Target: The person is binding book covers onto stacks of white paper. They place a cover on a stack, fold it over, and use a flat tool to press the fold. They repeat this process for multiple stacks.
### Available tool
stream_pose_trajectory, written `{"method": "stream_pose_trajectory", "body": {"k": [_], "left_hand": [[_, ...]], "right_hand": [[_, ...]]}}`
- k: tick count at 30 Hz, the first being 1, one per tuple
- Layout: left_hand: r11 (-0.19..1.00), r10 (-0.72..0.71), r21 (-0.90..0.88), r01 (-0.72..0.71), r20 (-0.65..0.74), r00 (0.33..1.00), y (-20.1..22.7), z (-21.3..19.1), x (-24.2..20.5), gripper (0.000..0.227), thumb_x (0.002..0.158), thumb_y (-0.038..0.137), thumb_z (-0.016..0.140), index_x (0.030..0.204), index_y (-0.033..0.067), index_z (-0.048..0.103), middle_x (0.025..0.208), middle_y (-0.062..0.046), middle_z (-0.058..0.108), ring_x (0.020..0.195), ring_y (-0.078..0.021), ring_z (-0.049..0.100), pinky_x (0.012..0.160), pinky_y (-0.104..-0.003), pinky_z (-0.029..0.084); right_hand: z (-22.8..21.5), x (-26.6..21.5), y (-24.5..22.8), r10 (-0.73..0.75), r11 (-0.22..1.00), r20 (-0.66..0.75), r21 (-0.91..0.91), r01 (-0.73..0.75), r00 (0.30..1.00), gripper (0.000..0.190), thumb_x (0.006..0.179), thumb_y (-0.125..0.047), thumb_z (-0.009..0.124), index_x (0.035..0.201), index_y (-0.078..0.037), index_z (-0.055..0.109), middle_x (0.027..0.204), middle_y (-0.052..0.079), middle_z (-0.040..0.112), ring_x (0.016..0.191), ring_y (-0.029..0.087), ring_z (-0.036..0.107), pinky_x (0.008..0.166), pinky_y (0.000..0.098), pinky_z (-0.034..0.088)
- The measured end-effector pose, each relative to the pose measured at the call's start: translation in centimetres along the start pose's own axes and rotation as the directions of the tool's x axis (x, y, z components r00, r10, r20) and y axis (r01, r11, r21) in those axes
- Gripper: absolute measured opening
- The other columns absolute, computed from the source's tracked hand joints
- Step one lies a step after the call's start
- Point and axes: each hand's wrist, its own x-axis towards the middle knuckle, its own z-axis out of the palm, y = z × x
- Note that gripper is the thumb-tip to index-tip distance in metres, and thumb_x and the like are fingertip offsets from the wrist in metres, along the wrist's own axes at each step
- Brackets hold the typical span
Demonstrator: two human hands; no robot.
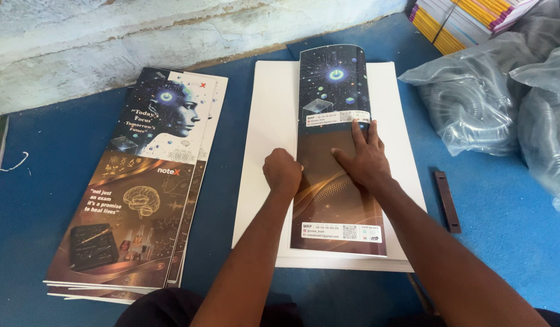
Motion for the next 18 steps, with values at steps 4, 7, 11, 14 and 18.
{"method": "stream_pose_trajectory", "body": {"k": [4, 7, 11, 14, 18], "left_hand": [[1.000, -0.019, 0.008, 0.019, 0.001, 1.000, -0.1, 0.0, 0.1, 0.018, 0.074, 0.010, 0.087, 0.083, 0.0024, 0.075, 0.089, -0.018, 0.076, 0.087, -0.0349, 0.075, 0.078, -0.041, 0.062], [1.000, -0.022, 0.007, 0.022, -0.010, 1.000, -0.2, 0.2, 0.1, 0.018, 0.073, 0.010, 0.087, 0.084, 0.0027, 0.075, 0.091, -0.018, 0.076, 0.089, -0.0350, 0.075, 0.080, -0.041, 0.061], [0.999, -0.035, -0.021, 0.035, -0.011, 0.999, -0.4, 0.4, 0.2, 0.010, 0.077, 0.005, 0.082, 0.085, 0.0038, 0.076, 0.092, -0.018, 0.076, 0.090, -0.0355, 0.075, 0.081, -0.041, 0.062], [0.999, -0.031, -0.045, 0.029, -0.040, 0.999, -0.5, 0.4, 0.1, 0.011, 0.076, 0.005, 0.081, 0.085, 0.0039, 0.075, 0.091, -0.019, 0.076, 0.090, -0.0363, 0.075, 0.082, -0.042, 0.061], [0.998, 0.020, -0.050, -0.024, -0.070, 0.997, -0.3, 0.3, -0.4, 0.012, 0.080, 0.011, 0.080, 0.087, 0.0030, 0.075, 0.090, -0.019, 0.076, 0.089, -0.0364, 0.075, 0.081, -0.042, 0.061]], "right_hand": [[0.1, -0.1, -0.2, -0.015, 1.000, -0.005, -0.026, 0.015, 1.000, 0.102, 0.086, -0.069, 0.060, 0.165, -0.025, 0.013, 0.169, 0.026, 0.000, 0.152, 0.049, 0.019, 0.114, 0.0557, 0.041], [0.1, -0.2, -0.5, 0.002, 0.999, 0.002, -0.054, -0.002, 1.000, 0.102, 0.086, -0.070, 0.059, 0.166, -0.027, 0.011, 0.169, 0.025, 0.000, 0.152, 0.048, 0.019, 0.114, 0.0555, 0.041], [0.0, -0.6, -1.1, 0.006, 0.996, 0.007, -0.089, -0.005, 1.000, 0.102, 0.087, -0.071, 0.058, 0.166, -0.027, 0.011, 0.170, 0.024, -0.001, 0.152, 0.049, 0.019, 0.114, 0.0548, 0.042], [-0.2, -0.6, -1.4, 0.024, 0.992, 0.027, -0.121, -0.021, 0.999, 0.100, 0.087, -0.070, 0.056, 0.166, -0.028, 0.010, 0.170, 0.022, -0.002, 0.153, 0.048, 0.018, 0.112, 0.0553, 0.043], [-0.4, -0.7, -1.6, 0.013, 0.987, 0.029, -0.160, -0.008, 0.999, 0.100, 0.088, -0.070, 0.055, 0.166, -0.026, 0.009, 0.170, 0.023, -0.002, 0.153, 0.048, 0.017, 0.111, 0.0551, 0.044]]}}
